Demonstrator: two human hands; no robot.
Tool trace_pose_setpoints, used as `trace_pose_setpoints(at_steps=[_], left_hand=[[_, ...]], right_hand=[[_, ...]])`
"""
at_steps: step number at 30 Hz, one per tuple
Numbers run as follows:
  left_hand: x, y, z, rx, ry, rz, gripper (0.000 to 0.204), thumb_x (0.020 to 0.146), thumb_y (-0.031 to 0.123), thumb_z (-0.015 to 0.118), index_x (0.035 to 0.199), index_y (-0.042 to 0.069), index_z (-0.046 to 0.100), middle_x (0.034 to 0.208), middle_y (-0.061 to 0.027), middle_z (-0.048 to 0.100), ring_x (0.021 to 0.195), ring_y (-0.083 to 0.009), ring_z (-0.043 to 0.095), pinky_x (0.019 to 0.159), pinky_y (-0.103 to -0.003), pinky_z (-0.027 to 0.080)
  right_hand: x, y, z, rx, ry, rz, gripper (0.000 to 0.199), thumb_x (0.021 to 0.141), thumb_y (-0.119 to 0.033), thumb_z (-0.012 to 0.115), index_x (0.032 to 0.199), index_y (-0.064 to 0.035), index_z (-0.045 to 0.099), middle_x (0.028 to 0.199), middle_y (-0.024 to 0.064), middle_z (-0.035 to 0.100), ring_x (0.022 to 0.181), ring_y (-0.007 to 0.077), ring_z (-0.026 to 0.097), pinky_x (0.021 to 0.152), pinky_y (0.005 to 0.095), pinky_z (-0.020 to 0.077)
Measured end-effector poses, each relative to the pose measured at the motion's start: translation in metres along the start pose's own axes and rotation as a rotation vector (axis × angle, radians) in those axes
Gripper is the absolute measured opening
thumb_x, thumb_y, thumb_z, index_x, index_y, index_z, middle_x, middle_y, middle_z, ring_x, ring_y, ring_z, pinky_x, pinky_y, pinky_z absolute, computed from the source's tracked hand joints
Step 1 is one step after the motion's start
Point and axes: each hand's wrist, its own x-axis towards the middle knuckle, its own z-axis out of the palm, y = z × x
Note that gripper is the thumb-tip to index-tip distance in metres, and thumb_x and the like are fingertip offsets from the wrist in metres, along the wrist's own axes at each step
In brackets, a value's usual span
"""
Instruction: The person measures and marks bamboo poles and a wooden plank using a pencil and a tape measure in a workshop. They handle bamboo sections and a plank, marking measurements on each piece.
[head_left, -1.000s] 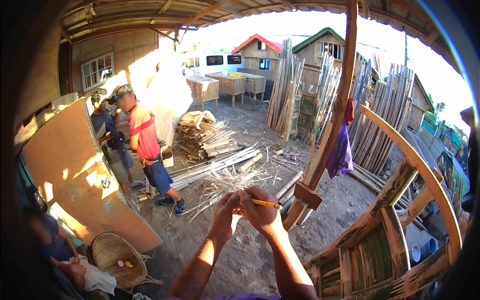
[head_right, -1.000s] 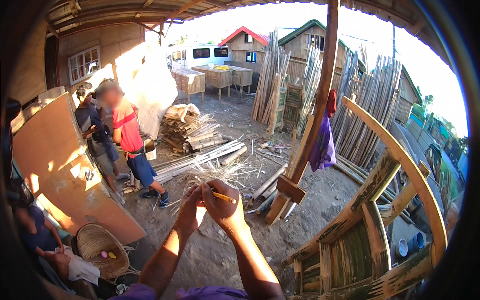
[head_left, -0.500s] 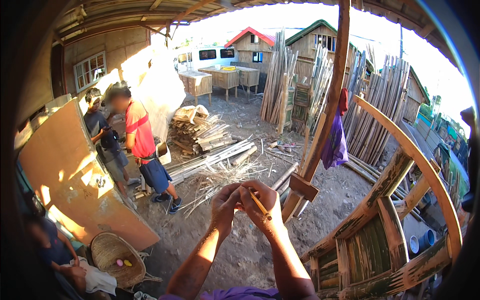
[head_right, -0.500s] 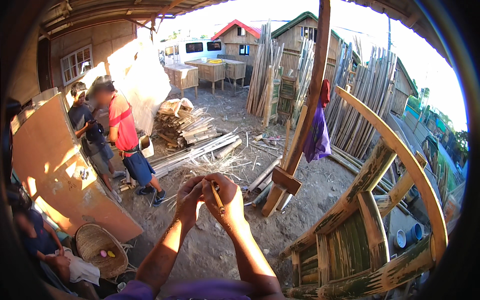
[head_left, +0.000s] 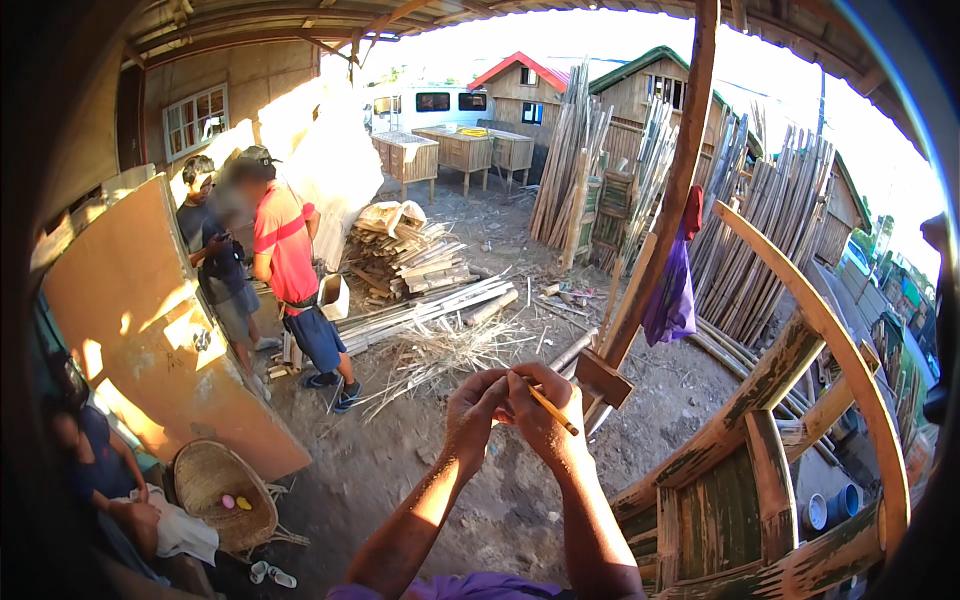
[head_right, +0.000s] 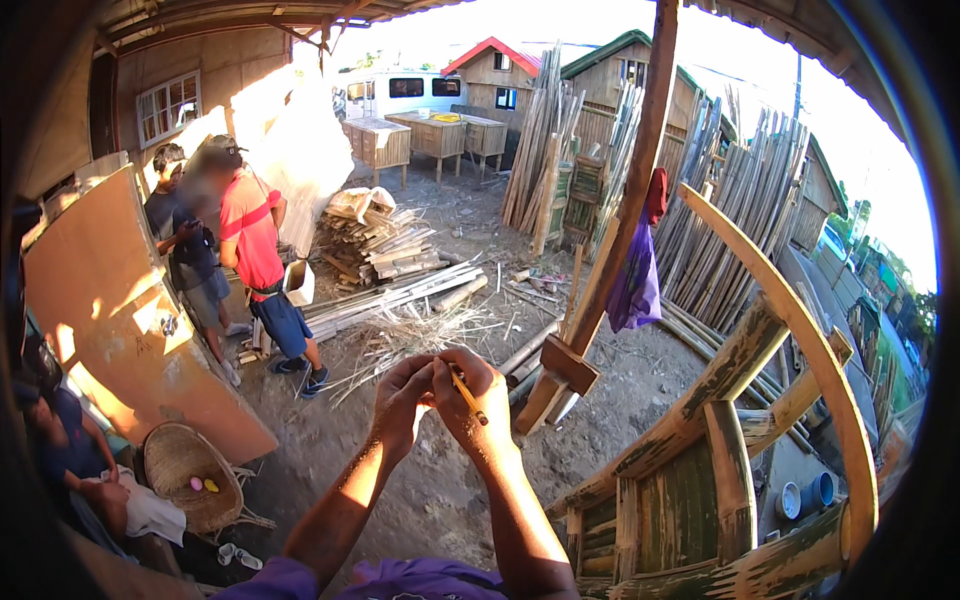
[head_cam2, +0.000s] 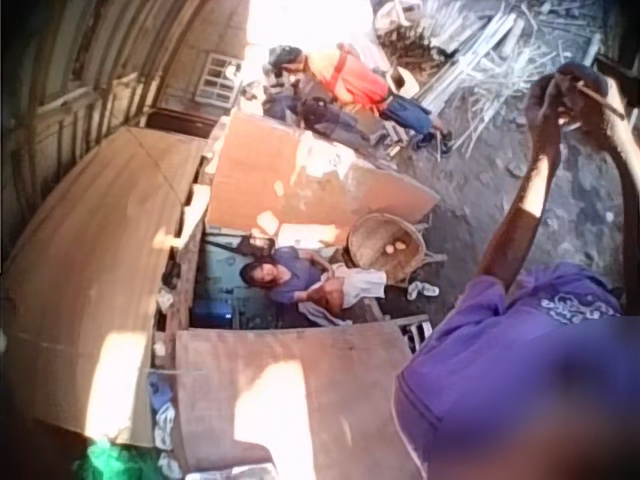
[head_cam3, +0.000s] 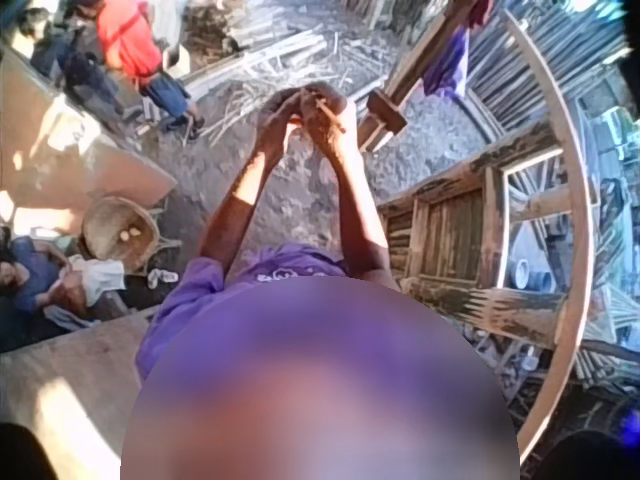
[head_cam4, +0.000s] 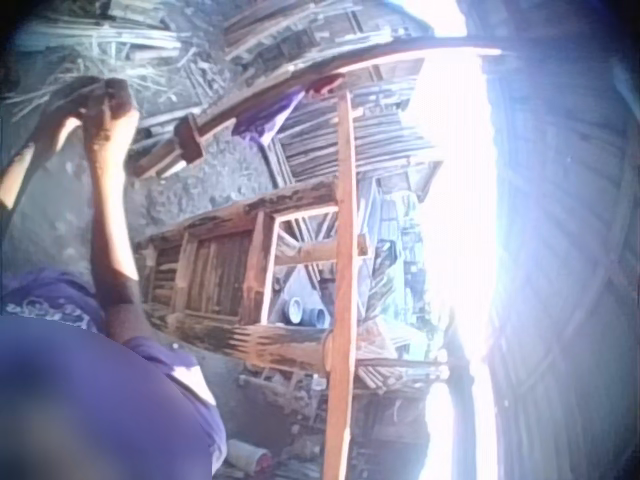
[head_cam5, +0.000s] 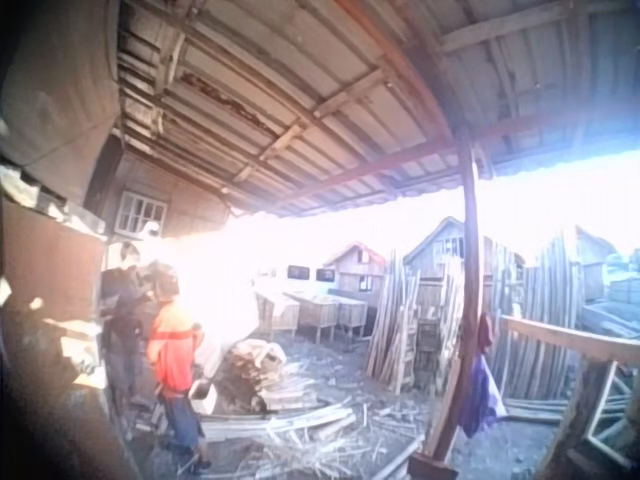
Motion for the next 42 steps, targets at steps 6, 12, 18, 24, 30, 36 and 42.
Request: trace_pose_setpoints(at_steps=[6,12,18,24,30,36,42], left_hand=[[-0.005,-0.01,0.021,0.027,-0.006,-0.008,0.028,0.1,0.023,0.062,0.116,0.0,0.064,0.09,-0.0043,0.07,0.074,-0.0093,0.066,0.066,-0.026,0.056],[-0.012,-0.02,0.064,-0.011,-0.083,-0.021,0.026,0.1,0.02,0.062,0.115,0.001,0.064,0.09,-0.0035,0.069,0.073,-0.0085,0.066,0.066,-0.025,0.056],[-0.024,-0.051,0.149,-0.032,-0.257,-0.097,0.022,0.1,0.016,0.061,0.116,0.001,0.064,0.093,-0.0031,0.068,0.072,-0.0069,0.064,0.064,-0.023,0.054],[-0.052,-0.09,0.24,0.015,-0.562,-0.058,0.021,0.1,0.017,0.06,0.113,0.002,0.066,0.092,-0.0023,0.068,0.072,-0.0069,0.062,0.062,-0.022,0.052],[-0.088,-0.106,0.32,0.063,-0.836,0.012,0.023,0.101,0.016,0.06,0.116,0.0,0.064,0.092,-0.0046,0.069,0.075,-0.0095,0.064,0.067,-0.025,0.053],[-0.095,-0.096,0.394,0.272,-0.973,0.634,0.046,0.085,-0.005,0.065,0.13,0.006,0.059,0.11,-0.0135,0.062,0.102,-0.0261,0.062,0.087,-0.036,0.052],[-0.085,-0.091,0.464,0.506,-0.941,1.083,0.088,0.075,0.003,0.078,0.152,0.01,0.035,0.141,-0.0207,0.043,0.135,-0.038,0.039,0.116,-0.049,0.029]], right_hand=[[-0.005,0.002,-0.026,-0.014,-0.005,-0.016,0.015,0.092,-0.014,0.064,0.098,-0.0011,0.07,0.078,0.0155,0.071,0.072,0.0229,0.072,0.065,0.0327,0.0548],[-0.014,0.003,-0.066,-0.018,0.085,0.02,0.016,0.093,-0.014,0.064,0.1,-0.0009,0.069,0.083,0.0165,0.072,0.075,0.0256,0.073,0.067,0.0338,0.0552],[-0.037,0.011,-0.149,-0.117,0.277,0.104,0.02,0.095,-0.019,0.062,0.102,-0.0011,0.068,0.086,0.0174,0.071,0.078,0.0273,0.072,0.07,0.0346,0.0544],[-0.09,0.009,-0.239,-0.159,0.489,0.117,0.014,0.096,-0.011,0.062,0.1,0.0002,0.069,0.085,0.0157,0.071,0.074,0.0251,0.07,0.069,0.0322,0.0541],[-0.137,-0.019,-0.308,-0.295,0.654,0.079,0.018,0.1,-0.014,0.061,0.107,0.0008,0.069,0.075,0.0034,0.066,0.055,0.0052,0.055,0.05,0.022,0.0429],[-0.17,-0.089,-0.344,-0.628,0.826,0.084,0.013,0.097,-0.008,0.062,0.104,-0.0001,0.069,0.077,0.0099,0.068,0.059,0.0135,0.061,0.054,0.0266,0.0472],[-0.185,-0.158,-0.382,-1.401,0.923,-0.128,0.012,0.09,-0.004,0.066,0.102,-0.0021,0.066,0.085,0.0175,0.067,0.078,0.0334,0.066,0.068,0.0402,0.0517]])
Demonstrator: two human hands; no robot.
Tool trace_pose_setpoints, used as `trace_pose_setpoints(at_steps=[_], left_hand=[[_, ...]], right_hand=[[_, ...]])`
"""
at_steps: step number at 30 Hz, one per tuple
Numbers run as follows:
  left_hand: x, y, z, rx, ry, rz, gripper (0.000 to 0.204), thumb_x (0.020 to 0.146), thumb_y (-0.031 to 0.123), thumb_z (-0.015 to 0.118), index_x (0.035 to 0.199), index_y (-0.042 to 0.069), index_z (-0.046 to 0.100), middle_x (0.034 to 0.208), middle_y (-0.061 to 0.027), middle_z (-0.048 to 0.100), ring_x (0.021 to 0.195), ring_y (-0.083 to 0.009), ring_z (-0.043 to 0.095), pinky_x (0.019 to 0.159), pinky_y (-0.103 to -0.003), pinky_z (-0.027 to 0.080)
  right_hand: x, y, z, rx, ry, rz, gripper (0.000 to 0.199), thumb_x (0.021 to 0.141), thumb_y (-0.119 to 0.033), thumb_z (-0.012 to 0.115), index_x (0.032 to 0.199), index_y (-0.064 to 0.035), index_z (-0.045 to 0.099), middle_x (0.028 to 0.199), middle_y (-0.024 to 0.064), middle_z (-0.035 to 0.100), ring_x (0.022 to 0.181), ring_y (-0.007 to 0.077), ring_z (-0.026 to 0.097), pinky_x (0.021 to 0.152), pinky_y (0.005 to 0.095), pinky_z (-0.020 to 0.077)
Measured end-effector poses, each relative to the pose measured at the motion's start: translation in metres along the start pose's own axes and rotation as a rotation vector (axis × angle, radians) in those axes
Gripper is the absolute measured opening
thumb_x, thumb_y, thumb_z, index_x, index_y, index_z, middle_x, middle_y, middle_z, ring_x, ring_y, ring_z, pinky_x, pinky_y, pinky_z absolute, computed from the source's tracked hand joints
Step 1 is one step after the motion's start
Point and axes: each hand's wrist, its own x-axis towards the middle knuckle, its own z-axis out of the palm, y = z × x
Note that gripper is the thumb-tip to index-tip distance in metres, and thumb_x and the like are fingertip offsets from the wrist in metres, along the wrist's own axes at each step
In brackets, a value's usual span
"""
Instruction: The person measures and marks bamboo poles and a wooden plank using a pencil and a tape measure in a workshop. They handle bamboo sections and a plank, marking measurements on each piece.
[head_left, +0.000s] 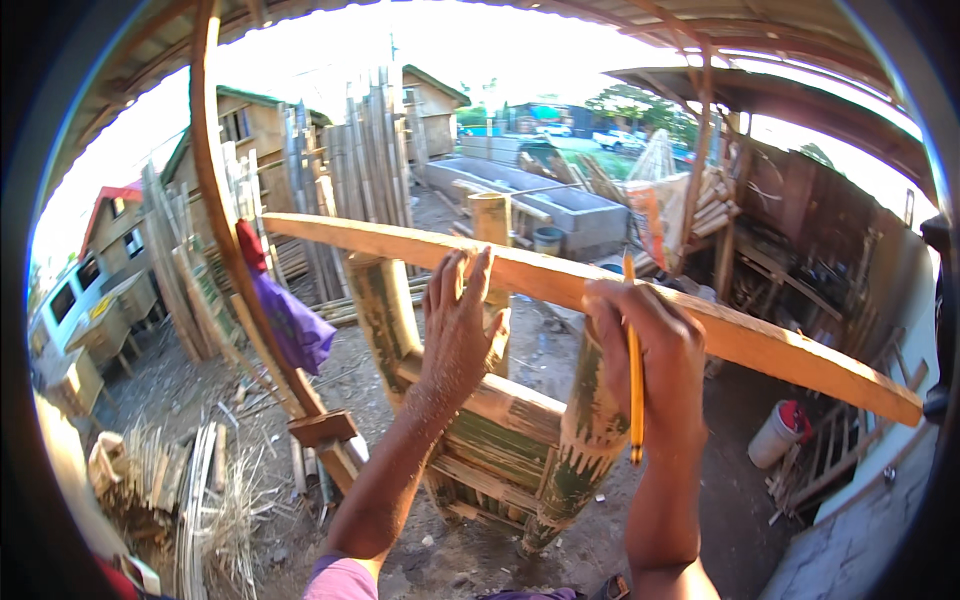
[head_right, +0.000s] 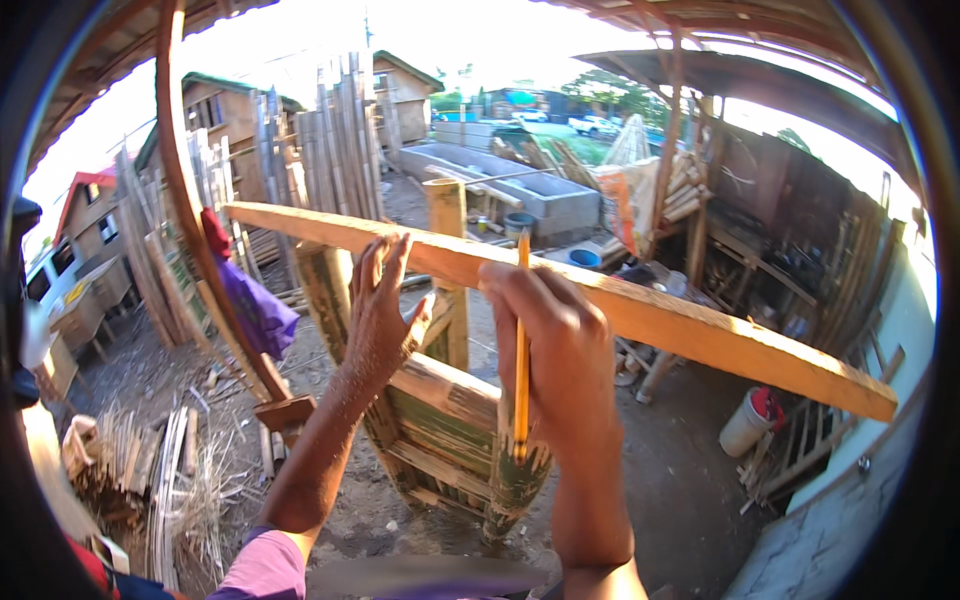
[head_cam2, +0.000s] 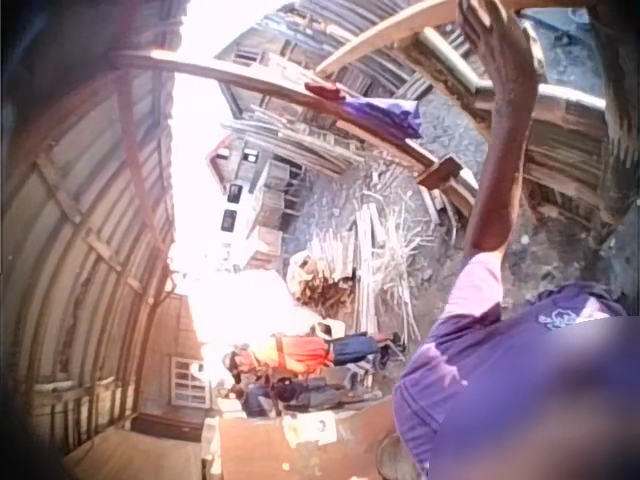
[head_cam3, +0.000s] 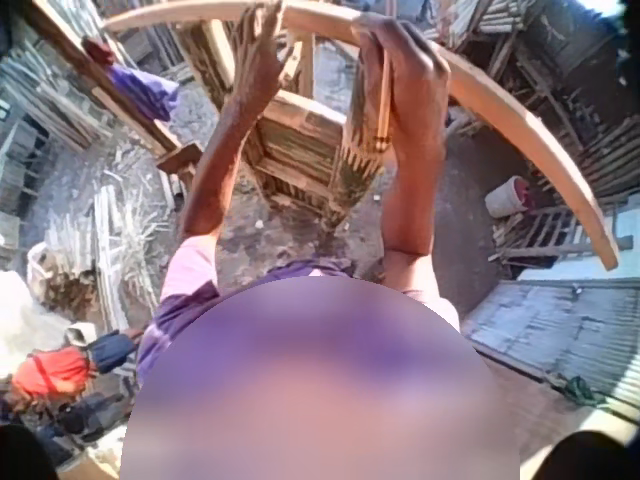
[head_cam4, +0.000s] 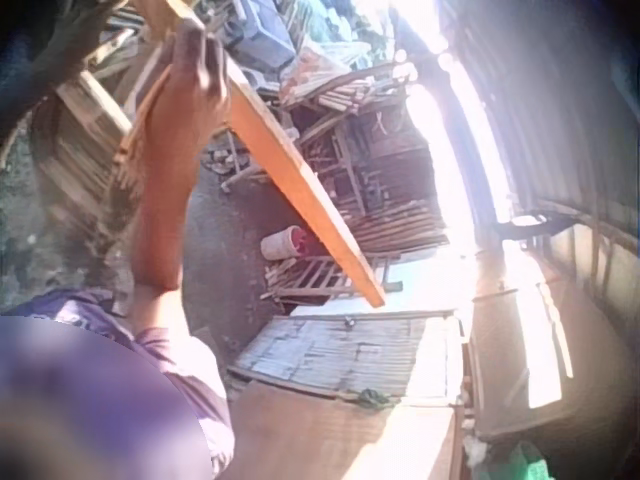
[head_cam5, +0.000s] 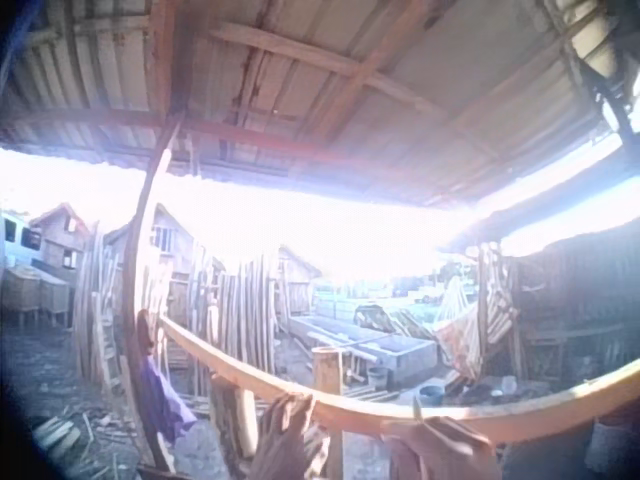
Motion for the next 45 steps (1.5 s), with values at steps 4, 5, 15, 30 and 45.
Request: trace_pose_setpoints(at_steps=[4,5,15,30,45], left_hand=[[0.029,-0.016,0.023,0.175,-0.089,0.179,0.077,0.076,0.007,0.077,0.145,0.01,0.043,0.136,-0.0194,0.047,0.133,-0.0345,0.043,0.119,-0.051,0.025],[0.035,-0.02,0.027,0.19,-0.123,0.188,0.068,0.077,0.009,0.077,0.14,0.01,0.049,0.133,-0.018,0.05,0.131,-0.0334,0.046,0.119,-0.052,0.025],[0.089,0.006,0.043,0.117,-0.289,0.465,0.042,0.075,0.008,0.073,0.117,0.005,0.066,0.112,-0.0119,0.069,0.112,-0.032,0.063,0.099,-0.047,0.047],[0.264,0.235,0.242,0.317,-0.847,0.849,0.043,0.076,0.016,0.075,0.117,0.01,0.063,0.094,-0.0119,0.071,0.093,-0.031,0.07,0.085,-0.045,0.056],[0.206,0.323,0.6,-0.094,-0.985,1.021,0.025,0.074,0.019,0.067,0.098,0.01,0.066,0.09,-0.0096,0.069,0.088,-0.0324,0.069,0.076,-0.045,0.055]], right_hand=[[0.019,0.027,-0.038,-0.412,-0.08,0.052,0.014,0.09,-0.011,0.069,0.099,-0.0012,0.068,0.089,0.0196,0.068,0.083,0.0368,0.066,0.075,0.0447,0.0499],[0.02,0.035,-0.048,-0.512,-0.114,0.084,0.015,0.089,-0.012,0.07,0.099,-0.0008,0.069,0.09,0.0209,0.069,0.081,0.0372,0.066,0.075,0.0441,0.0501],[-0.006,0.108,-0.092,-0.68,-0.193,0.286,0.057,0.097,-0.052,0.056,0.066,-0.0042,0.06,0.06,0.018,0.059,0.061,0.0392,0.063,0.058,0.0458,0.0469],[-0.057,0.377,-0.234,-0.601,0.026,0.513,0.06,0.091,-0.059,0.061,0.085,-0.0015,0.076,0.07,0.0211,0.067,0.07,0.0405,0.068,0.064,0.0447,0.0503],[-0.266,0.683,-0.248,-0.542,-0.094,1.318,0.063,0.097,-0.061,0.043,0.085,-0.0095,0.077,0.085,0.0189,0.073,0.088,0.0423,0.069,0.08,0.049,0.0519]])
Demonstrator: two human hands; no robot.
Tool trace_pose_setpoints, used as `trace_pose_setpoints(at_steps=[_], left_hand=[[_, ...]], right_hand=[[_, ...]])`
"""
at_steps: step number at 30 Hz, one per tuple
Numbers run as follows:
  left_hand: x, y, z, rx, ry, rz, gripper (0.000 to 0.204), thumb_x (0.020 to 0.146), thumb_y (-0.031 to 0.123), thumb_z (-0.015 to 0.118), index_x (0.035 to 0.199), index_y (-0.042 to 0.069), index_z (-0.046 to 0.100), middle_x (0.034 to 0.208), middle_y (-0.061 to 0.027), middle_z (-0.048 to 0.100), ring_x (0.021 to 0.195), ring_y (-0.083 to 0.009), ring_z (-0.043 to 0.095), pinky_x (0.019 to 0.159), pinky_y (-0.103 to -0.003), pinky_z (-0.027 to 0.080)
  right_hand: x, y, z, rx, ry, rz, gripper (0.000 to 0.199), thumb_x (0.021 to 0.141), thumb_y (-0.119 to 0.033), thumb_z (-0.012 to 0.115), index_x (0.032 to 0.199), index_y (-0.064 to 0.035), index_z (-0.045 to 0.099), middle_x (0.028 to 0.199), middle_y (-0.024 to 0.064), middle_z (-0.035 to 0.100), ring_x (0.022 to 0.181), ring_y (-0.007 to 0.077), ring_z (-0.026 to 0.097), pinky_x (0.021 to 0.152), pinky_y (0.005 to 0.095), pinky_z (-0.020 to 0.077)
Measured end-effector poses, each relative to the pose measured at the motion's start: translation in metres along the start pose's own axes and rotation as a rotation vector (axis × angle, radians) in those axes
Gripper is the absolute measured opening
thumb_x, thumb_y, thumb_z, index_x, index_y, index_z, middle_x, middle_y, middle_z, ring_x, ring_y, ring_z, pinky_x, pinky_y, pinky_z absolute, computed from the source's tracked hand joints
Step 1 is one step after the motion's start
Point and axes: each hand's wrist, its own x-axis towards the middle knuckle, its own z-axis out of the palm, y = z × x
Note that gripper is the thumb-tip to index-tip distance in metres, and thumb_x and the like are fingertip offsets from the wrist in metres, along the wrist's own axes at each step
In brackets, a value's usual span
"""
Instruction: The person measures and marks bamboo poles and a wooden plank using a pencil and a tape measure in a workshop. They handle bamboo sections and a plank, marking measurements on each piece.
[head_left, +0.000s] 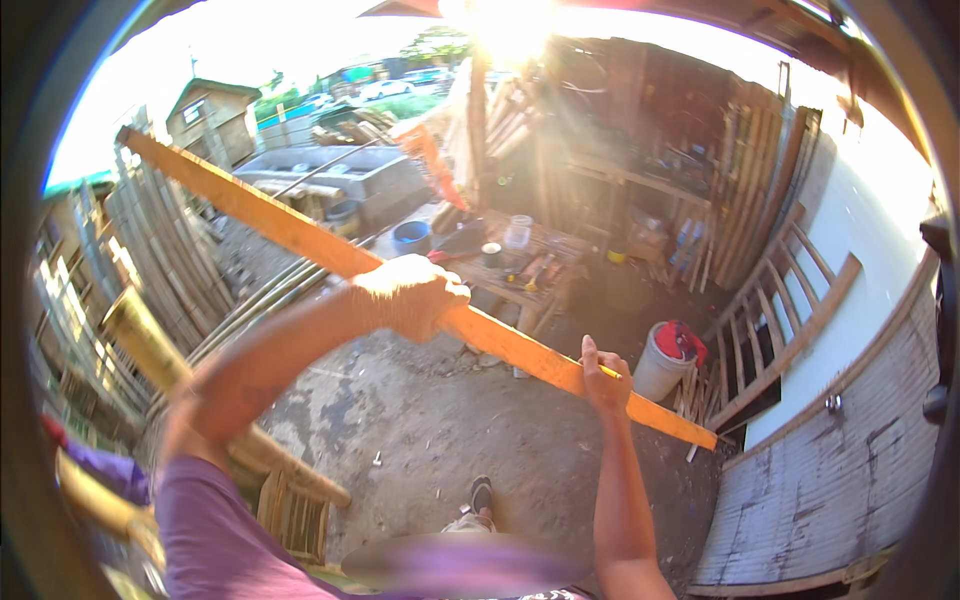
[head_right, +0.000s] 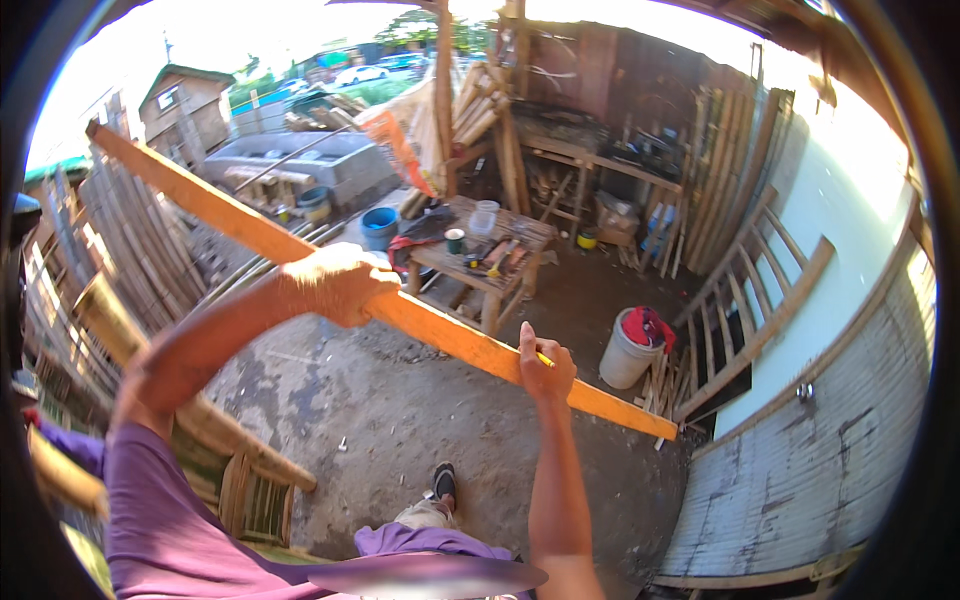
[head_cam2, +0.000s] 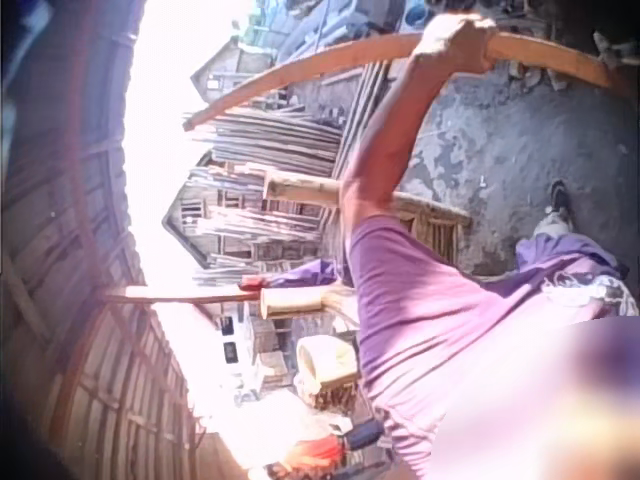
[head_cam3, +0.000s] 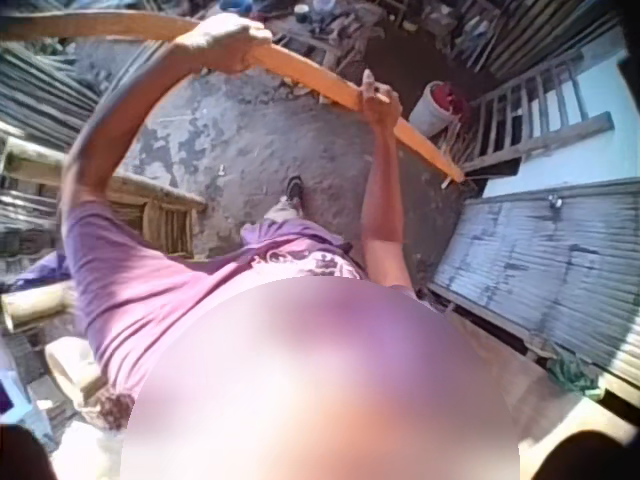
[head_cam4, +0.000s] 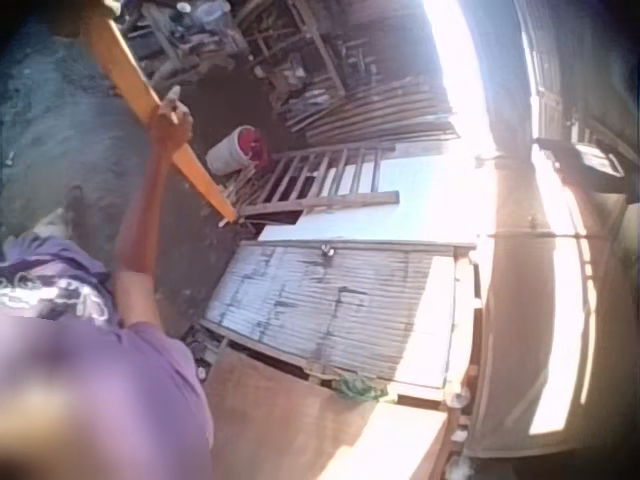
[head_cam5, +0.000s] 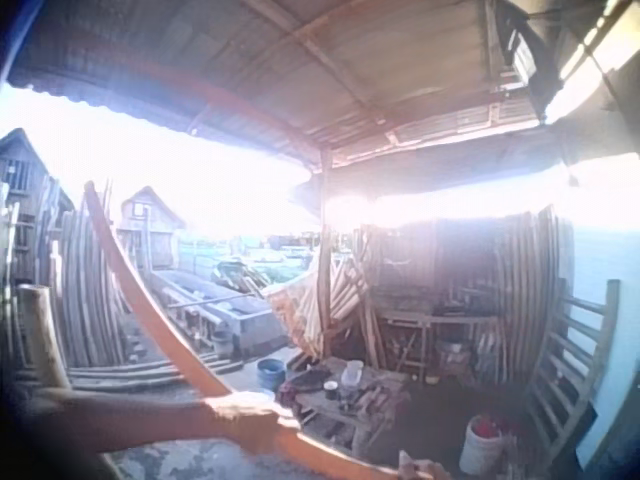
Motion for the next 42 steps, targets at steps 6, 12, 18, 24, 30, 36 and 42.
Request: trace_pose_setpoints(at_steps=[6,12,18,24,30,36,42], left_hand=[[0.149,-0.043,0.127,-0.1,0.002,0.128,0.032,0.068,0.025,0.07,0.096,0.009,0.07,0.09,-0.0119,0.07,0.085,-0.0329,0.071,0.073,-0.045,0.057],[0.311,-0.056,0.226,-0.237,-0.295,0.223,0.033,0.07,0.024,0.07,0.097,0.007,0.073,0.089,-0.0174,0.072,0.088,-0.0339,0.072,0.078,-0.046,0.058],[0.478,-0.02,0.298,-0.34,-0.451,0.29,0.033,0.074,0.025,0.074,0.101,0.005,0.074,0.102,-0.0173,0.073,0.098,-0.0327,0.071,0.081,-0.044,0.058],[0.654,0.003,0.406,-0.36,-0.506,0.319,0.036,0.074,0.031,0.079,0.102,0.008,0.075,0.102,-0.0137,0.075,0.1,-0.0297,0.072,0.081,-0.042,0.058],[0.795,0.003,0.543,-0.353,-0.578,0.109,0.024,0.082,0.028,0.076,0.102,0.015,0.077,0.101,-0.0072,0.076,0.097,-0.0277,0.073,0.076,-0.045,0.059],[0.87,0.003,0.65,-0.324,-0.681,-0.014,0.019,0.091,0.02,0.065,0.104,0.016,0.078,0.108,-0.0045,0.075,0.101,-0.0284,0.072,0.075,-0.051,0.057],[0.887,-0.033,0.727,-0.408,-0.721,-0.02,0.023,0.094,0.021,0.061,0.111,0.016,0.076,0.117,-0.0053,0.073,0.108,-0.0272,0.07,0.084,-0.047,0.057]], right_hand=[[0.122,0.123,0.086,-0.046,-0.116,0.069,0.051,0.098,-0.05,0.046,0.085,-0.0093,0.073,0.085,0.0204,0.071,0.089,0.0411,0.068,0.08,0.0496,0.0512],[0.177,0.188,0.137,-0.089,0.385,-0.19,0.031,0.1,-0.028,0.049,0.09,-0.0044,0.066,0.081,0.0191,0.068,0.084,0.041,0.066,0.072,0.0513,0.0507],[0.262,0.234,0.177,-0.025,0.393,-0.136,0.019,0.097,-0.017,0.053,0.091,-0.0021,0.063,0.08,0.0203,0.066,0.077,0.041,0.064,0.073,0.0504,0.0487],[0.391,0.332,0.187,-0.069,0.295,-0.005,0.02,0.098,-0.019,0.052,0.094,-0.0018,0.063,0.084,0.0222,0.066,0.082,0.043,0.064,0.073,0.0504,0.0486],[0.506,0.387,0.188,0.091,0.068,0.126,0.024,0.1,-0.021,0.05,0.099,-0.0006,0.062,0.089,0.0237,0.066,0.086,0.0451,0.064,0.073,0.0496,0.0486],[0.602,0.418,0.209,0.165,-0.047,0.104,0.023,0.098,-0.019,0.051,0.103,0.0004,0.064,0.087,0.0231,0.067,0.082,0.0429,0.066,0.072,0.0478,0.0512],[0.649,0.412,0.255,0.216,-0.174,0.103,0.024,0.095,-0.018,0.055,0.103,0.0014,0.065,0.092,0.0224,0.07,0.088,0.0373,0.071,0.078,0.0406,0.0548]])
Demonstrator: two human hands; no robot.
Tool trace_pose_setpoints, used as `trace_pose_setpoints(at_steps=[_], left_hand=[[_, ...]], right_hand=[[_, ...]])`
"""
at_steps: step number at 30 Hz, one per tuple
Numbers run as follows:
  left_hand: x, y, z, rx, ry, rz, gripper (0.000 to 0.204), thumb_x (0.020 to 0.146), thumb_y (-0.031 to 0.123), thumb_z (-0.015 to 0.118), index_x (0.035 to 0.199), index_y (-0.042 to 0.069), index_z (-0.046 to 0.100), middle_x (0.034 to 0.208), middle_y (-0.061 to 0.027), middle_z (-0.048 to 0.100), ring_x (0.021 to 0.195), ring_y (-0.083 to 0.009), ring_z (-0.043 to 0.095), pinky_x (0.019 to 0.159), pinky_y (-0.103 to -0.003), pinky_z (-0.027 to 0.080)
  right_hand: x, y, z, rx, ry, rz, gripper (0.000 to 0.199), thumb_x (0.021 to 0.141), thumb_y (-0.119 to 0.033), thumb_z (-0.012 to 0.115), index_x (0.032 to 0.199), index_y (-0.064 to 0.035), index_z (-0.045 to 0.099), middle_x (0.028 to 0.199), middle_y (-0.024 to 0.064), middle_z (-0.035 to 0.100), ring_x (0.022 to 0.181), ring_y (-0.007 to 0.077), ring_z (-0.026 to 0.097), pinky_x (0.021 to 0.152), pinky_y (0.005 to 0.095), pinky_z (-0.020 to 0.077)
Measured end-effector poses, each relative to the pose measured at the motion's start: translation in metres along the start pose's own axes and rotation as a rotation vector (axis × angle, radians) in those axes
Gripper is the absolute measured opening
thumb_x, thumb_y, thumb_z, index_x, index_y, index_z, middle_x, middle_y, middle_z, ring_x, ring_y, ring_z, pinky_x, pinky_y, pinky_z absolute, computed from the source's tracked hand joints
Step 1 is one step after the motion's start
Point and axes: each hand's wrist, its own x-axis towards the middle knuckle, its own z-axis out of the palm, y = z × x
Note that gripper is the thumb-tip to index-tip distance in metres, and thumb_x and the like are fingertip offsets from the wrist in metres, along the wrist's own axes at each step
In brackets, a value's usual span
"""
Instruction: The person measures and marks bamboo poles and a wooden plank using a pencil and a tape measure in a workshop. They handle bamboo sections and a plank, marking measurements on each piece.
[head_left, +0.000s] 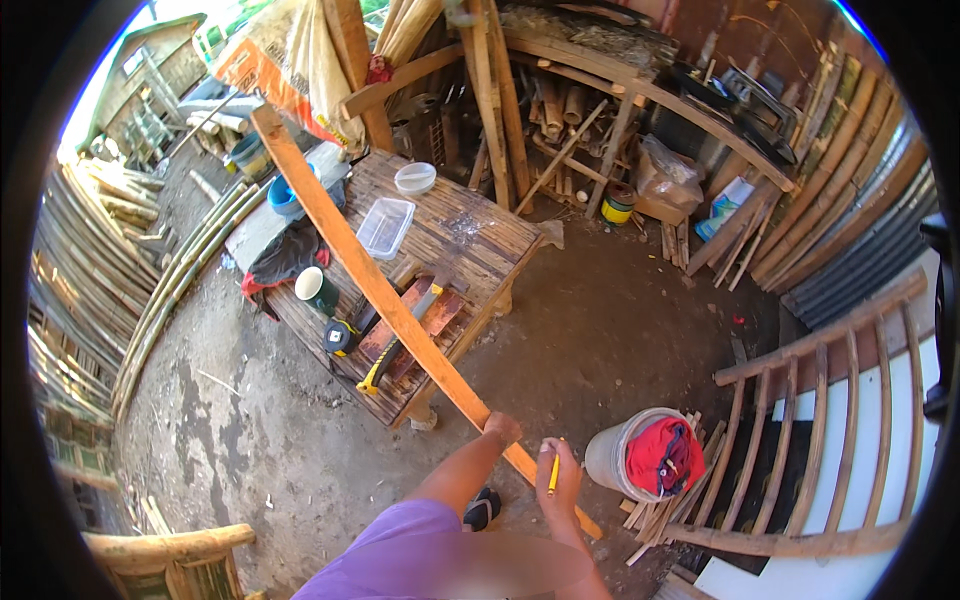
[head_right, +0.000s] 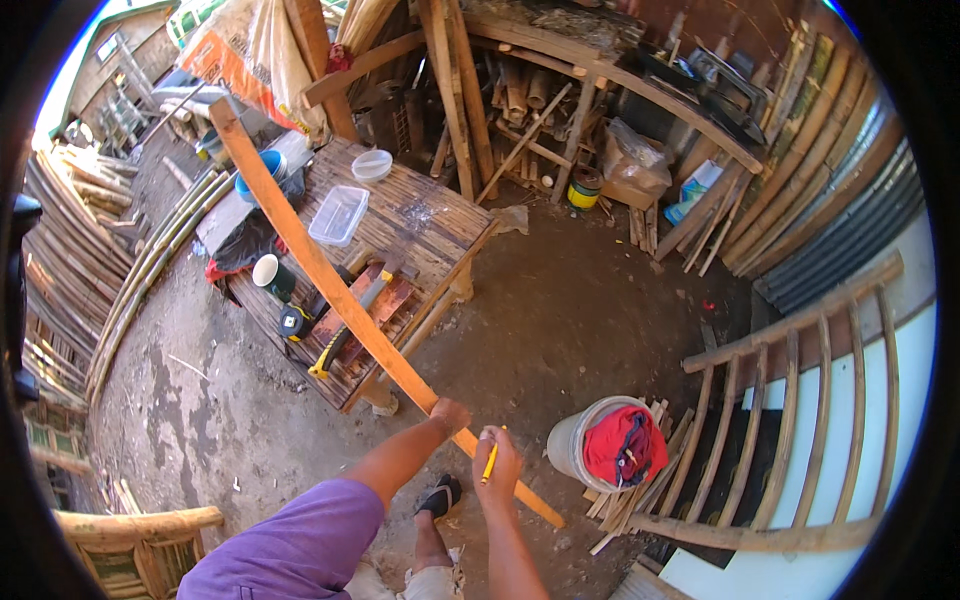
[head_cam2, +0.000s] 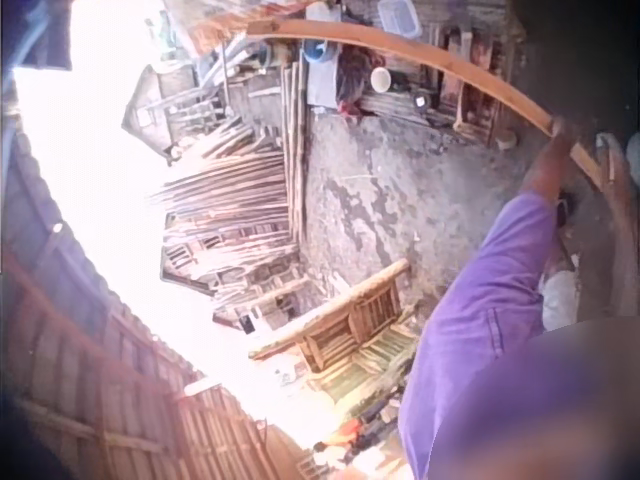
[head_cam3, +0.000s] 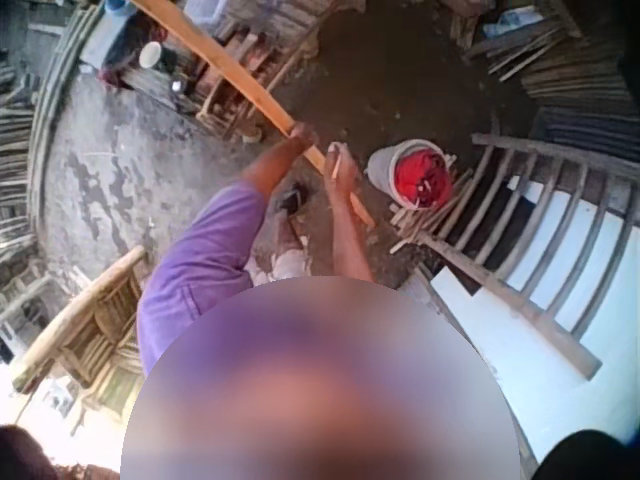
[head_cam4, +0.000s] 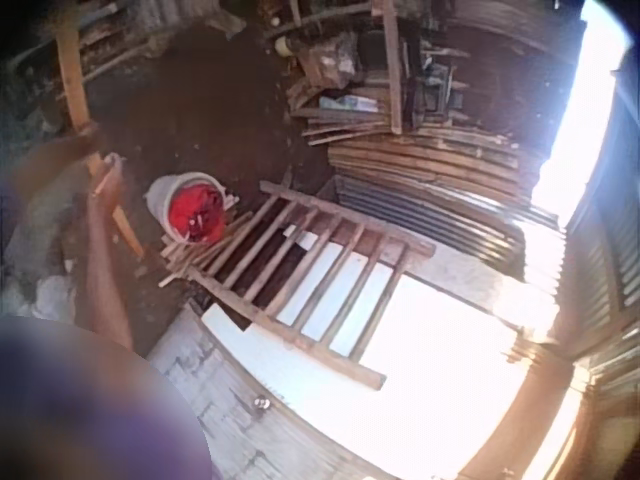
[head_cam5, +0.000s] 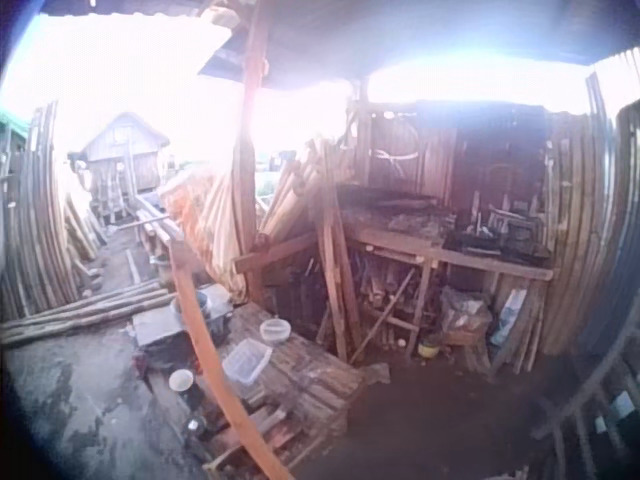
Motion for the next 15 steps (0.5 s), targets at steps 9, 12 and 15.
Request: trace_pose_setpoints(at_steps=[9,12,15], left_hand=[[0.026,0.021,0.091,-0.079,0.099,-0.027,0.022,0.093,0.023,0.059,0.102,0.017,0.078,0.112,-0.0044,0.074,0.111,-0.0235,0.067,0.092,-0.043,0.051],[0.006,0.022,0.097,0.108,0.313,-0.008,0.021,0.09,0.023,0.059,0.102,0.018,0.076,0.111,-0.0024,0.072,0.114,-0.0213,0.063,0.101,-0.041,0.042],[-0.039,0.002,0.078,0.055,0.637,-0.037,0.022,0.089,0.022,0.059,0.106,0.016,0.072,0.111,-0.0029,0.069,0.114,-0.0229,0.061,0.101,-0.044,0.042]], right_hand=[[0.047,0.014,0.042,-0.012,-0.176,-0.067,0.022,0.097,-0.018,0.057,0.106,0.0,0.065,0.091,0.0191,0.071,0.084,0.0312,0.07,0.076,0.0381,0.054],[0.054,0.009,0.053,0.022,-0.217,-0.203,0.021,0.098,-0.017,0.056,0.105,0.0008,0.065,0.089,0.0167,0.071,0.079,0.0255,0.07,0.074,0.0355,0.054],[0.043,-0.013,0.063,0.119,-0.304,-0.171,0.025,0.1,-0.021,0.053,0.105,0.0011,0.066,0.094,0.0188,0.071,0.085,0.0306,0.07,0.076,0.038,0.0542]])
